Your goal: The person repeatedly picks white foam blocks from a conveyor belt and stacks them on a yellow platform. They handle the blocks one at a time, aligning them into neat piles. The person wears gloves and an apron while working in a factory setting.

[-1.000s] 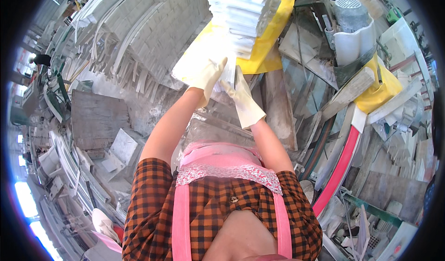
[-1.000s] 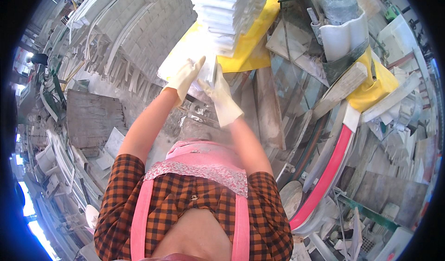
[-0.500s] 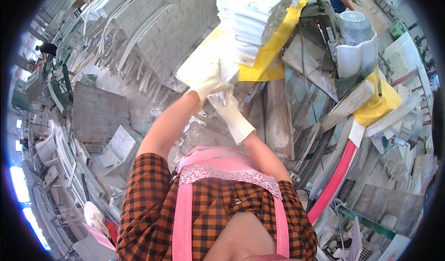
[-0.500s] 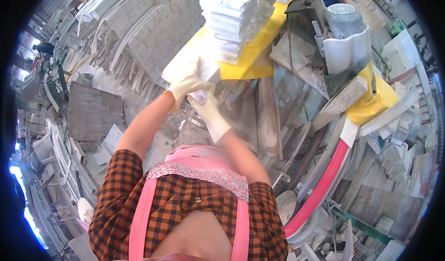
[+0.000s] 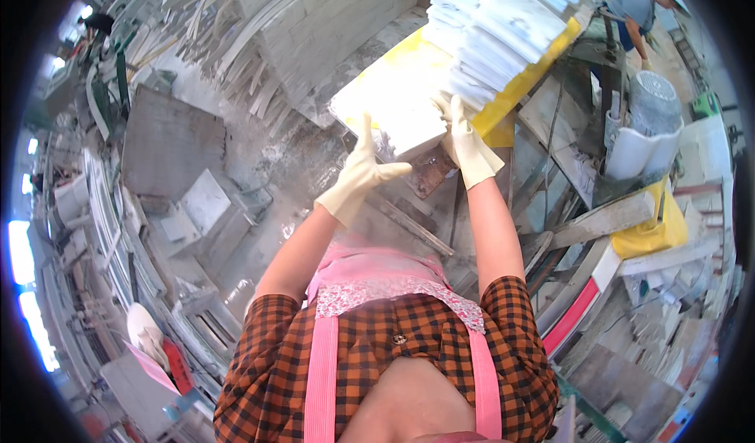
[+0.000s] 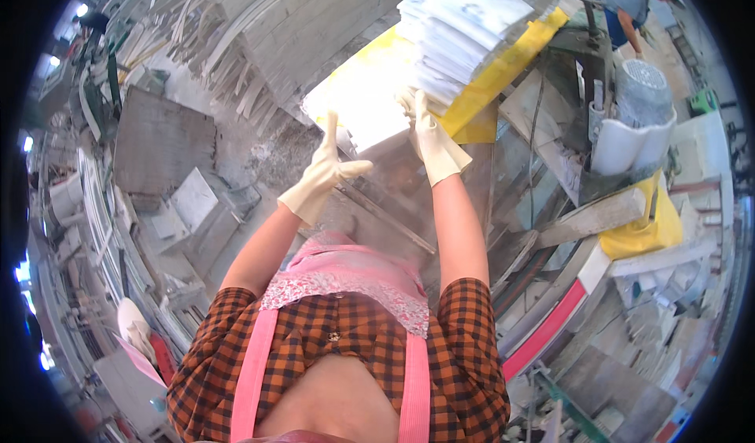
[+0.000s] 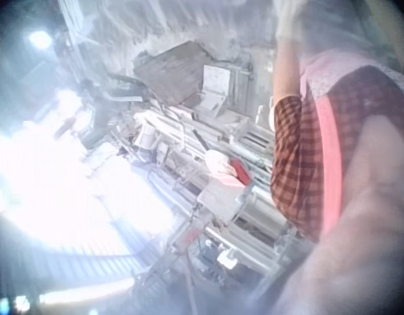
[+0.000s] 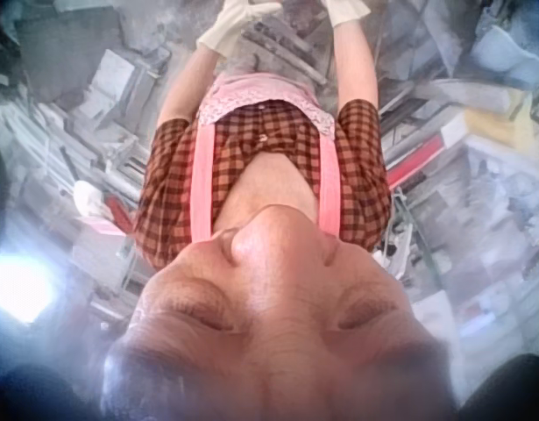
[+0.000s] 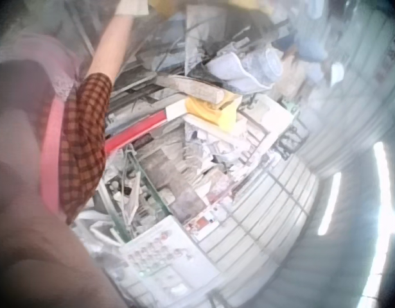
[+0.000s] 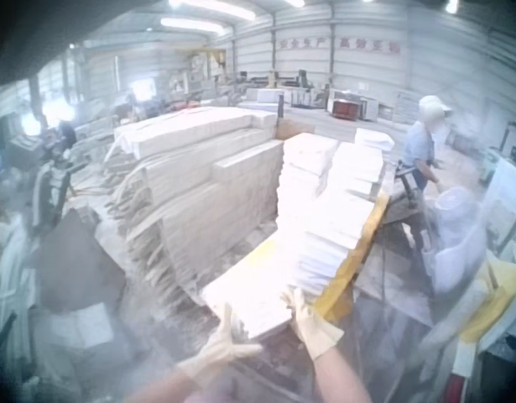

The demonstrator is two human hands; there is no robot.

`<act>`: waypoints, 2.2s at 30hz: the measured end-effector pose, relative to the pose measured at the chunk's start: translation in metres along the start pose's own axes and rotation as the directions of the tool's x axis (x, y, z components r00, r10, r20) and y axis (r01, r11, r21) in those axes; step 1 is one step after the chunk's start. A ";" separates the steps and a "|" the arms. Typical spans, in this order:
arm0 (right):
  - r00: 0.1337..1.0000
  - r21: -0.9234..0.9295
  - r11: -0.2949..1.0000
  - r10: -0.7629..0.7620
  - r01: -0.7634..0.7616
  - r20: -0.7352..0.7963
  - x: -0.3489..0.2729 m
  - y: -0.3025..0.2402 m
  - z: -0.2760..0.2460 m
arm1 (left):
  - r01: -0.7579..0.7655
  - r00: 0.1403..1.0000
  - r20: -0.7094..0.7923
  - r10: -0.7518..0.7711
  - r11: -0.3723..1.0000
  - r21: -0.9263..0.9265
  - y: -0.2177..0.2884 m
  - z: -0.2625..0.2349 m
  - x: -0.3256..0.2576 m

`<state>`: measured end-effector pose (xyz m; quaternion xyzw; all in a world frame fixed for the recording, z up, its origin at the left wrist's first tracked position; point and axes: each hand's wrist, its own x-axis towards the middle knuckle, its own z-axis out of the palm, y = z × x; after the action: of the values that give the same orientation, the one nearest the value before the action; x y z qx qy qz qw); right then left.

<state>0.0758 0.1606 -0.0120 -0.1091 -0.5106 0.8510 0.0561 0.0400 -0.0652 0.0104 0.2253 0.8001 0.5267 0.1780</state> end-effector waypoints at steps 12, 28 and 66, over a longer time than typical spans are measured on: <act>0.954 -0.438 0.857 -0.301 0.272 0.003 0.010 0.026 -0.027 | 0.119 0.974 -0.169 -0.149 0.977 -0.177 -0.017 0.061 0.017; 0.958 -0.895 0.362 -0.210 0.262 0.196 -0.013 0.004 -0.007 | -0.101 0.977 -0.079 0.196 0.763 0.639 0.033 0.005 0.004; 0.923 -0.714 0.696 -0.318 0.074 -0.214 -0.022 -0.012 0.043 | -0.383 0.903 0.414 0.117 0.656 0.650 0.085 -0.008 0.083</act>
<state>0.0862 0.1250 0.0212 -0.2033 -0.7843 0.5561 0.1853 -0.0189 0.0034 0.0881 0.4726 0.8588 0.1450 0.1341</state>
